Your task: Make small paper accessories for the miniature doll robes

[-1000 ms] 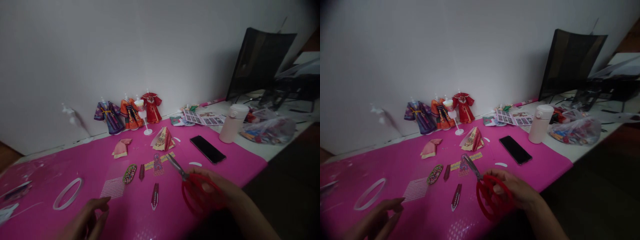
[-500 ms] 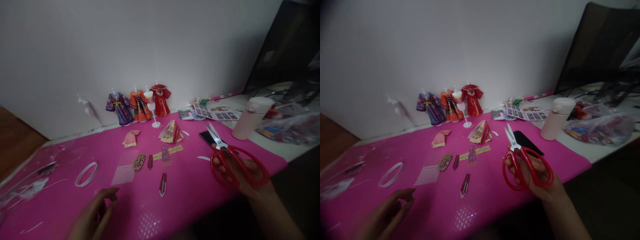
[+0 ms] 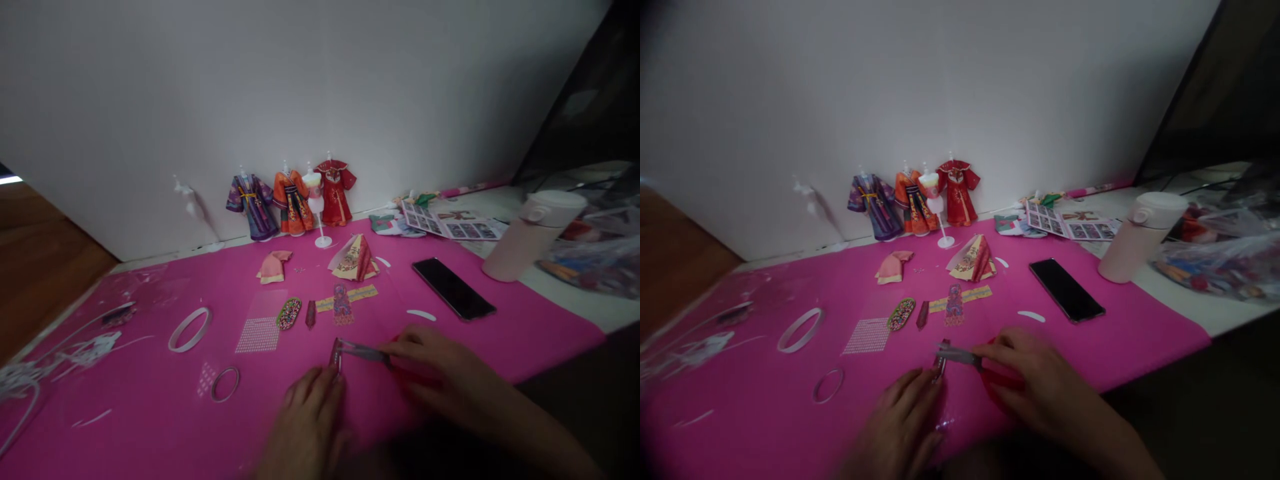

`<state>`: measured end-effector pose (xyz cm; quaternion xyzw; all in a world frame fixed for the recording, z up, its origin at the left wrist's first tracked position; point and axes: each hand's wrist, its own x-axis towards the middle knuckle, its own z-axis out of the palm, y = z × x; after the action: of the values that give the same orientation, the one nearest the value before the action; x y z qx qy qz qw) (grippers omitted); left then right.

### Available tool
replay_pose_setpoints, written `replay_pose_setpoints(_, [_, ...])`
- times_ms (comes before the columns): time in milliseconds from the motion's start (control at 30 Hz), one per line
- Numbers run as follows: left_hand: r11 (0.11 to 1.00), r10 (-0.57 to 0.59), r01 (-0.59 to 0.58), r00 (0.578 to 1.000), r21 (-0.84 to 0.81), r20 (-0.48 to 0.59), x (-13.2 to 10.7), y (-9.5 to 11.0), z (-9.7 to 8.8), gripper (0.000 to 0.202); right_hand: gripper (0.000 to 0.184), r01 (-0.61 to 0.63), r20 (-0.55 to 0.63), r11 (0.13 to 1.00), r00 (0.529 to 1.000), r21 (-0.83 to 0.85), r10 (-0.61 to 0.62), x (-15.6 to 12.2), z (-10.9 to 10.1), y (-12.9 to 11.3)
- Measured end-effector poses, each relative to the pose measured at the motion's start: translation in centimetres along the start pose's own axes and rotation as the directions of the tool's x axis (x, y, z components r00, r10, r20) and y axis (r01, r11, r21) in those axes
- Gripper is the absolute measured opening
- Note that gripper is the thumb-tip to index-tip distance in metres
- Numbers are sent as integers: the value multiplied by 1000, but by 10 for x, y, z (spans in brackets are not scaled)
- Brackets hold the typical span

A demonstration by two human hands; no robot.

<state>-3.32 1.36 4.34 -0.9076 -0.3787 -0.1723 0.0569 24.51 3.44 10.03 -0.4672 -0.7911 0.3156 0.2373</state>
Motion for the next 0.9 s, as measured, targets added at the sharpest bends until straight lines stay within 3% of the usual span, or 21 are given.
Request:
replay_pose_setpoints(167, [1000,24,-25,998,10,51,-3,-1,5,54,43,99,9,984,995,-147,-98,1,5,-4])
replay_pose_setpoints(533, [999,-17,18,999,-32,37,3,10,-3,44,38,90,-63,972,992,-216,-105,0,5,7])
replay_pose_setpoints(667, [992,-58,52,997,-112,-51,5,15,-8,36,45,130,-45,964,988,-231,-145,-1,7,7])
replay_pose_setpoints(800, [903,-227,162,967,-399,-120,5,11,-19,22,44,203,-5,952,978,-228,-210,-4,7,-3])
replay_pose_setpoints(900, [742,-446,282,885,-608,-132,5,4,-32,13,42,224,14,946,974,-234,-227,-6,6,-13])
